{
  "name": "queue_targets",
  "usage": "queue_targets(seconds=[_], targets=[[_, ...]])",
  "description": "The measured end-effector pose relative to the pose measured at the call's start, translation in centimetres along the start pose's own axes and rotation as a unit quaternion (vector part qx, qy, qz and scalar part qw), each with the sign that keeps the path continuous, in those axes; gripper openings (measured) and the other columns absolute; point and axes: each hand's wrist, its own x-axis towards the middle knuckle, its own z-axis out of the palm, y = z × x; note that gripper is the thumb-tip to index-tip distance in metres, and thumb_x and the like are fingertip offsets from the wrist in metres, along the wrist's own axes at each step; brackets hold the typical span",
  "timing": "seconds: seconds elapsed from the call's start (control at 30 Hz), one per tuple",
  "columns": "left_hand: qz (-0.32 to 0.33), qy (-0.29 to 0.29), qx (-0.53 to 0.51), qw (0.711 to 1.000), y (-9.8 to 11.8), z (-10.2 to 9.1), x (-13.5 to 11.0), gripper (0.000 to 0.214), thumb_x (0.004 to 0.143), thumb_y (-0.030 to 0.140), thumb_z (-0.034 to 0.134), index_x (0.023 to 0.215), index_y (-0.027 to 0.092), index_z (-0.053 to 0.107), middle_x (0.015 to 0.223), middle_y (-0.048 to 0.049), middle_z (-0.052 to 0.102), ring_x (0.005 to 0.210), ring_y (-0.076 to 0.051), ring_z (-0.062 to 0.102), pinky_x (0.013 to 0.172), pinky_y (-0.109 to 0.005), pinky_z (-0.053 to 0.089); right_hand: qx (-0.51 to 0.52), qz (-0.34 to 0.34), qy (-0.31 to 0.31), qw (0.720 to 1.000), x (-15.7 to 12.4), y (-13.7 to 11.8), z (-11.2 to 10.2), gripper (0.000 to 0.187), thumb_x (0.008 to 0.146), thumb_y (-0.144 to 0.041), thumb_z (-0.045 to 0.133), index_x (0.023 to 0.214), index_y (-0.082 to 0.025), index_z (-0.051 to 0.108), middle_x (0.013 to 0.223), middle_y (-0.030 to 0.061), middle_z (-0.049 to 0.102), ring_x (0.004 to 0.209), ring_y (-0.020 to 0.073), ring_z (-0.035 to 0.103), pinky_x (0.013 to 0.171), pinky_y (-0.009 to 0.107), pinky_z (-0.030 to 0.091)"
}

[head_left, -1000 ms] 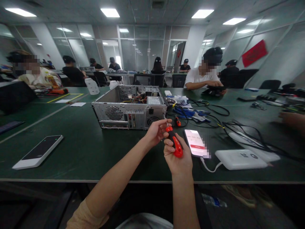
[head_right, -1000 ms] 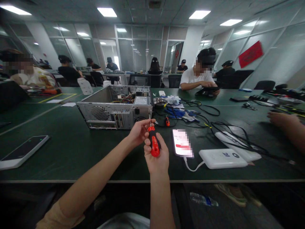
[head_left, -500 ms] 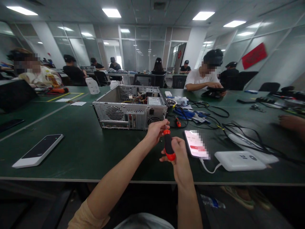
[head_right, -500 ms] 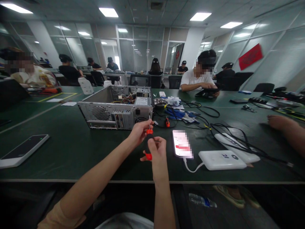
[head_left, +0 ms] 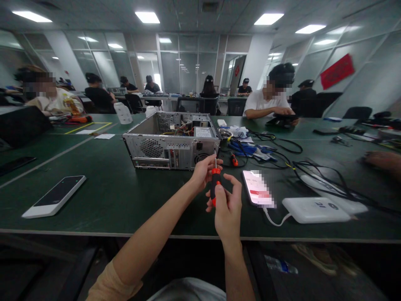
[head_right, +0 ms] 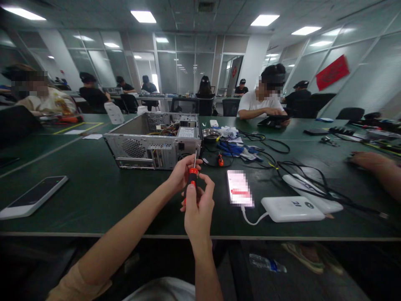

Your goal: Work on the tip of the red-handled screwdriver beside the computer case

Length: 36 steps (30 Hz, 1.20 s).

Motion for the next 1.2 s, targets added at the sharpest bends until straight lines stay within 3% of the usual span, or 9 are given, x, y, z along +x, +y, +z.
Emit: queue_targets(seconds=[0.13, 0.3, 0.4, 0.5, 0.6, 0.7, 0.83, 0.97, 1.2], targets=[[-0.032, -0.08, 0.004, 0.996, -0.3, 0.6, -0.8, 0.036, 0.088, 0.034, 0.047, 0.087, 0.008, 0.073, 0.065, -0.0064, 0.064, 0.048, -0.01, 0.055, 0.046, -0.02, 0.04, 0.166, 0.032, 0.023, 0.985, 0.4, 0.4, 0.7, 0.027, 0.092, -0.046, 0.048, 0.113, -0.029, 0.042, 0.06, -0.0092, 0.057, 0.04, 0.0094, 0.05, 0.037, 0.017, 0.038], [0.021, -0.046, 0.023, 0.998, -0.8, 1.6, -1.1, 0.032, 0.087, 0.031, 0.053, 0.076, 0.008, 0.072, 0.053, -0.0025, 0.057, 0.042, -0.008, 0.048, 0.045, -0.02, 0.034, 0.217, 0.064, 0.018, 0.974, 0.5, 0.7, 0.9, 0.028, 0.094, -0.048, 0.036, 0.115, -0.03, 0.041, 0.056, -0.0099, 0.051, 0.037, 0.01, 0.047, 0.035, 0.016, 0.032], [0.045, 0.005, 0.045, 0.998, -0.7, 1.9, -1.2, 0.032, 0.088, 0.028, 0.052, 0.066, 0.01, 0.068, 0.047, -0.0011, 0.053, 0.039, -0.007, 0.044, 0.045, -0.02, 0.033, 0.127, 0.052, 0.044, 0.99, 0.2, 0.8, 0.5, 0.032, 0.096, -0.05, 0.034, 0.118, -0.029, 0.042, 0.06, -0.0086, 0.051, 0.04, 0.0106, 0.048, 0.037, 0.018, 0.035], [0.052, 0.034, 0.067, 0.996, -0.6, 2.0, -1.2, 0.033, 0.087, 0.025, 0.051, 0.06, 0.011, 0.066, 0.043, -0.0006, 0.051, 0.037, -0.007, 0.041, 0.043, -0.021, 0.03, -0.048, -0.037, 0.068, 0.996, -0.1, 1.0, -0.3, 0.039, 0.097, -0.051, 0.036, 0.124, -0.025, 0.044, 0.079, -0.0022, 0.056, 0.054, 0.012, 0.053, 0.046, 0.023, 0.043], [0.058, 0.039, 0.091, 0.993, -0.4, 2.0, -1.2, 0.032, 0.084, 0.024, 0.052, 0.058, 0.012, 0.066, 0.042, -0.0003, 0.05, 0.037, -0.008, 0.041, 0.043, -0.022, 0.029, -0.2, -0.195, 0.088, 0.956, -0.1, 1.1, -0.9, 0.053, 0.082, -0.047, 0.065, 0.125, -0.021, 0.047, 0.097, 0.0038, 0.055, 0.08, 0.0178, 0.058, 0.071, 0.033, 0.052], [0.058, 0.043, 0.111, 0.991, -0.3, 1.9, -1.1, 0.032, 0.084, 0.024, 0.052, 0.057, 0.013, 0.066, 0.043, -0.0004, 0.05, 0.038, -0.008, 0.041, 0.045, -0.022, 0.031, -0.27, -0.25, 0.101, 0.925, -0.1, 1.0, -1.0, 0.042, 0.079, -0.038, 0.071, 0.114, -0.02, 0.056, 0.099, 0.0058, 0.06, 0.088, 0.0205, 0.059, 0.08, 0.037, 0.052], [0.086, 0.041, 0.135, 0.986, -0.9, 1.5, -0.6, 0.032, 0.082, 0.033, 0.057, 0.059, 0.013, 0.066, 0.045, 0.001, 0.047, 0.041, -0.008, 0.04, 0.045, -0.022, 0.029, -0.247, -0.174, 0.128, 0.945, -0.2, 0.9, -0.9, 0.035, 0.08, -0.042, 0.07, 0.104, -0.018, 0.06, 0.089, 0.0044, 0.067, 0.075, 0.0182, 0.064, 0.071, 0.031, 0.051], [0.082, -0.035, 0.131, 0.987, -1.4, 0.8, -0.5, 0.04, 0.082, 0.047, 0.054, 0.072, 0.012, 0.07, 0.053, 0.0002, 0.05, 0.043, -0.008, 0.04, 0.042, -0.022, 0.026, -0.235, -0.081, 0.135, 0.959, -0.1, 0.4, -1.5, 0.033, 0.086, -0.052, 0.062, 0.093, -0.019, 0.058, 0.074, 0.0017, 0.067, 0.06, 0.0159, 0.062, 0.059, 0.027, 0.045], [0.08, -0.168, 0.042, 0.982, -2.0, 1.1, -1.5, 0.043, 0.077, 0.034, 0.045, 0.11, 0.012, 0.061, 0.058, -0.0037, 0.062, 0.051, -0.015, 0.054, 0.051, -0.023, 0.04, -0.275, 0.002, 0.06, 0.96, 0.4, -0.3, -2.0, 0.049, 0.096, -0.059, 0.036, 0.074, -0.021, 0.056, 0.054, 0.0012, 0.063, 0.052, 0.0177, 0.059, 0.057, 0.028, 0.038]])
